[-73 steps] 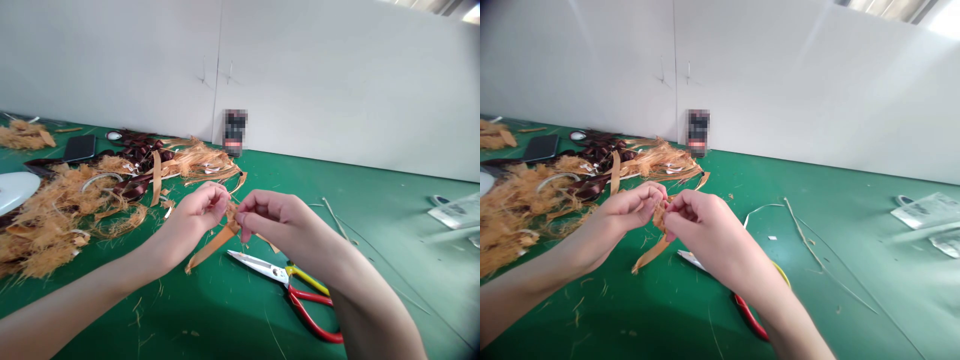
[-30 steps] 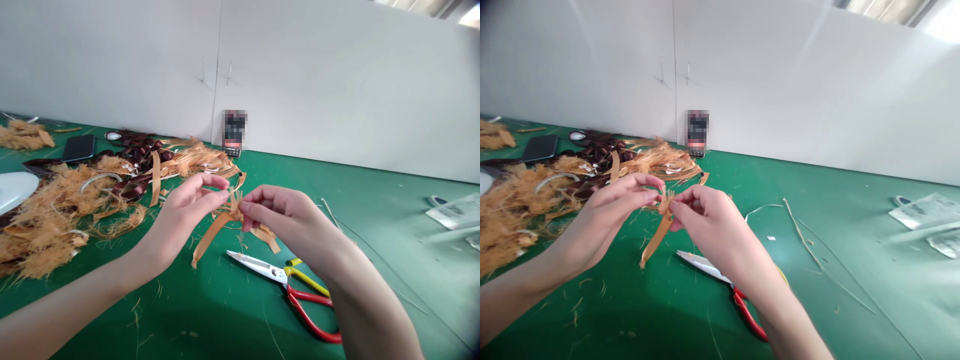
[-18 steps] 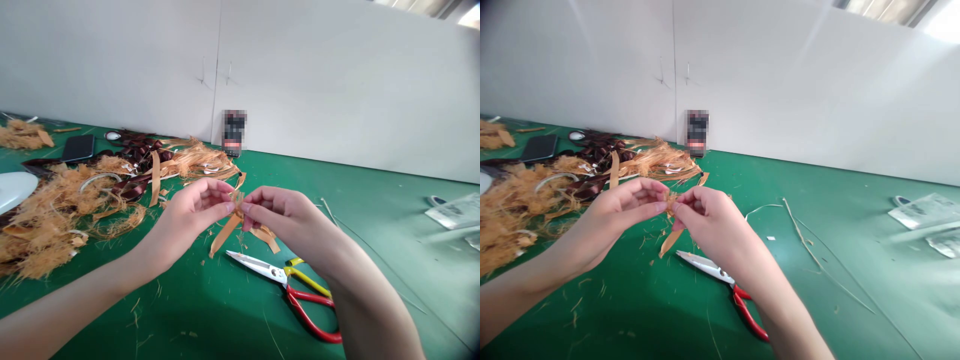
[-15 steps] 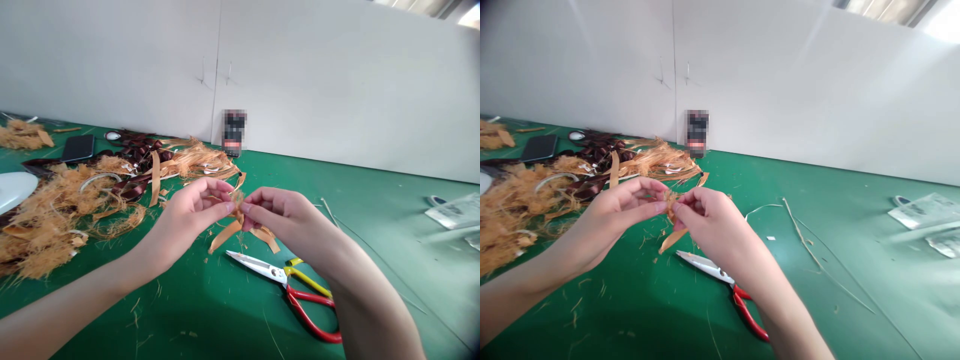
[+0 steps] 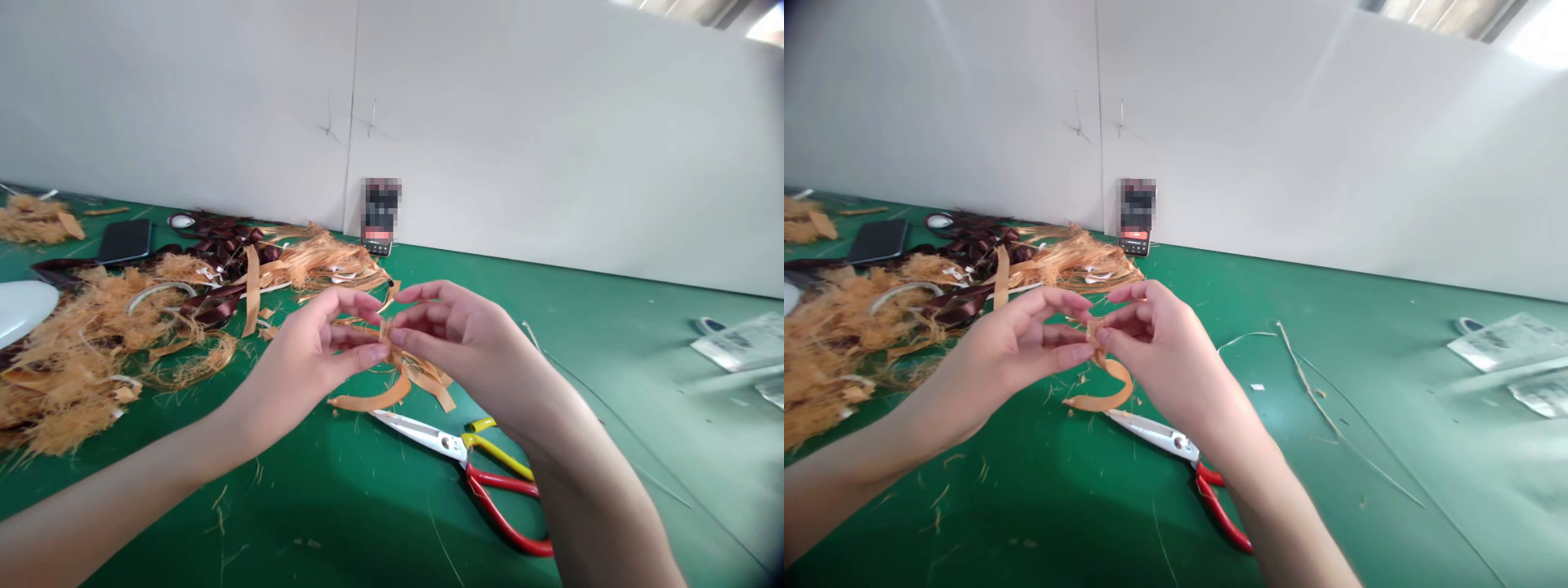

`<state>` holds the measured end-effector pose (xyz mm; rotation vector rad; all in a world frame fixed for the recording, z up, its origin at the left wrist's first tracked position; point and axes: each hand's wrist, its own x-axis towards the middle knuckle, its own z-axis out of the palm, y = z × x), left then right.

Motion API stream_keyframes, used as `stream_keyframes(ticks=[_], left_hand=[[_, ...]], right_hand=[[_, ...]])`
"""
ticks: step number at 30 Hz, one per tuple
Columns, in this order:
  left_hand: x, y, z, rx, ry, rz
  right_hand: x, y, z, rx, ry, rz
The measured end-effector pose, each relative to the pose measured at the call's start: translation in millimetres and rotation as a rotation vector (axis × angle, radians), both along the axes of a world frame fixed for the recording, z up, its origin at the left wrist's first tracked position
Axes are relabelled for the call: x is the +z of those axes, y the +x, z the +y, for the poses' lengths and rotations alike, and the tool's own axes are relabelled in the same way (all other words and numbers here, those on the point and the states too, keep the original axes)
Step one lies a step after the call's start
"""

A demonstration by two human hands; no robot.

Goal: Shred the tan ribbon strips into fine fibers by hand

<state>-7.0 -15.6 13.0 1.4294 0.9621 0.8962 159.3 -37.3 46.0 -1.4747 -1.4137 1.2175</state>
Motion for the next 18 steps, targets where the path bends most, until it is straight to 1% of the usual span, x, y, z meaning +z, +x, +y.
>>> stream_keyframes(ticks=[4, 9, 13, 18], left_hand=[[0.8, 0.3, -1.6, -0.034, -0.016, 0.012], [-1.3, 1.7, -1.7, -0.040, -0.034, -0.030], [-2.3, 2.5, -1.8, -0.016, -0.027, -0.036], [-1.6, 2.9, -1.9, 0.013, -0.033, 0.001]], right_hand=[[0.4, 0.5, 0.4, -0.016, 0.015, 0.008], [1.1, 0.4, 1.3, -0.038, 0.038, 0.048], [2.9, 0.3, 1.5, -0.066, 0.050, 0.060], [4.3, 1.4, 0.4, -0.048, 0.026, 0.067]])
